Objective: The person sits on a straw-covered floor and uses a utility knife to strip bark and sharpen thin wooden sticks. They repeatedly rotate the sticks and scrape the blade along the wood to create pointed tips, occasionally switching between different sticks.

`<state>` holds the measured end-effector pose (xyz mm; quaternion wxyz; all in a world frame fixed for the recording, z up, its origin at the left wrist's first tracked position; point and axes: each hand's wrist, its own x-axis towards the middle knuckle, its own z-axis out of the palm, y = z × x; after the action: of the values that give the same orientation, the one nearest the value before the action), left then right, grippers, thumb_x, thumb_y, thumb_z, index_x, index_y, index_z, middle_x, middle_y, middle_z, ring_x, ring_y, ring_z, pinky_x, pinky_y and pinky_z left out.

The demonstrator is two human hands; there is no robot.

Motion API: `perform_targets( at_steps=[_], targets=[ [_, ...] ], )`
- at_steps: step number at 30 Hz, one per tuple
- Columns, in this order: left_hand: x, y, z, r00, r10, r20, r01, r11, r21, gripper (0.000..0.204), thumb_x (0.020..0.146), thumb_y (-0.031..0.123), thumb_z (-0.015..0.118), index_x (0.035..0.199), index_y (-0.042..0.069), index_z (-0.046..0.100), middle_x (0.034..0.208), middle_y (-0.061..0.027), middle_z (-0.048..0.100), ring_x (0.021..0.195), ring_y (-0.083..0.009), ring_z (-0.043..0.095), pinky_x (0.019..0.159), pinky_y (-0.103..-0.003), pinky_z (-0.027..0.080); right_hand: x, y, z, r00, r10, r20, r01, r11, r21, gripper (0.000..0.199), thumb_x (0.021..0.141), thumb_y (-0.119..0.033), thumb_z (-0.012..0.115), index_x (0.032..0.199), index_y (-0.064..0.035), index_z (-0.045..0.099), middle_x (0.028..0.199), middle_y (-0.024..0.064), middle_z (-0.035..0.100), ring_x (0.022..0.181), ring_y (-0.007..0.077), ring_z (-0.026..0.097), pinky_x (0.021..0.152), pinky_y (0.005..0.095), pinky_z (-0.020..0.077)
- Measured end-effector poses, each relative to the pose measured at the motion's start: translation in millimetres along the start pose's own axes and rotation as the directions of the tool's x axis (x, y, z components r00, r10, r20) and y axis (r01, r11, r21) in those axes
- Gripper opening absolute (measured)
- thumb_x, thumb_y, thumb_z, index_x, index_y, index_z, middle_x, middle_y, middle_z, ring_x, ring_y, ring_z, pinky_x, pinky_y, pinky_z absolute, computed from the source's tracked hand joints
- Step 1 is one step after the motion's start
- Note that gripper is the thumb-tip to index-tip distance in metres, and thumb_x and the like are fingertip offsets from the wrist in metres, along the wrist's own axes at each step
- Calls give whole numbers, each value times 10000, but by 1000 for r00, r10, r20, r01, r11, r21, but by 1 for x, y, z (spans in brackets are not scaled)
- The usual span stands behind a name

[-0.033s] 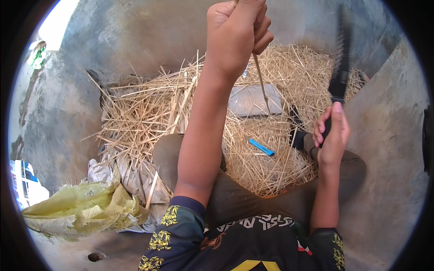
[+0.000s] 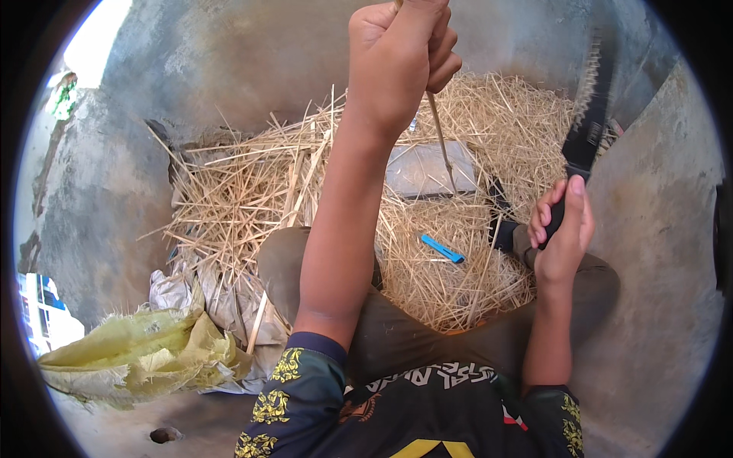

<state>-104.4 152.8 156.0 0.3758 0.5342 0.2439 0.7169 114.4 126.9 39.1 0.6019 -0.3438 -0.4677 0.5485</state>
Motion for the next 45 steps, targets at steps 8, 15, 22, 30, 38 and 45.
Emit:
perform_targets(
  at_steps=[8,15,22,30,38,45],
  targets=[
    [-6,-36,6,999,-31,39,25,989,143,605,1010,413,594,522,163,337,468,63,328,397,-42,279,385,-252,188,-34,146,-35,921,303,244,-23,669,-743,398,1025,-407,546,879,-39,587,567,-33,456,532,90,475,503,252,391],
    [-23,38,47,999,36,19,-38,990,134,586,1048,362,528,523,172,352,453,62,284,378,-59,217,374,-268,161,-26,108,-35,942,307,133,-235,891,-388,396,1020,-412,568,852,-54,555,590,-27,441,465,43,389,428,244,310],
    [-4,-18,1,1000,9,-18,-7,991,132,610,1022,408,567,531,162,302,477,65,266,408,-49,209,391,-256,153,-15,61,-20,910,372,183,-329,916,-230,385,1023,-422,556,822,-103,481,588,-38,430,412,29,366,360,216,260],
    [-25,-23,-8,997,49,-52,-41,989,139,620,1042,417,517,542,163,251,512,66,198,432,-64,154,399,-268,130,-2,-10,7,988,-74,138,81,996,-49,343,1057,-349,501,813,-108,507,604,-43,439,457,21,368,408,201,287],
    [-71,-13,-34,986,104,-133,-87,988,126,613,1072,398,450,544,160,249,500,66,195,414,-58,161,388,-263,132,-64,195,-71,842,526,118,-209,521,-828,419,1021,-372,532,824,-7,592,633,91,533,581,202,544,583,385,443],
    [-74,-2,-62,957,119,-264,-94,990,106,608,1063,428,458,553,188,233,495,73,186,414,-73,138,391,-266,113,-38,66,8,986,165,25,-161,980,-113,396,1040,-419,507,802,-106,467,550,-46,407,402,41,372,365,220,304]
  ],
)
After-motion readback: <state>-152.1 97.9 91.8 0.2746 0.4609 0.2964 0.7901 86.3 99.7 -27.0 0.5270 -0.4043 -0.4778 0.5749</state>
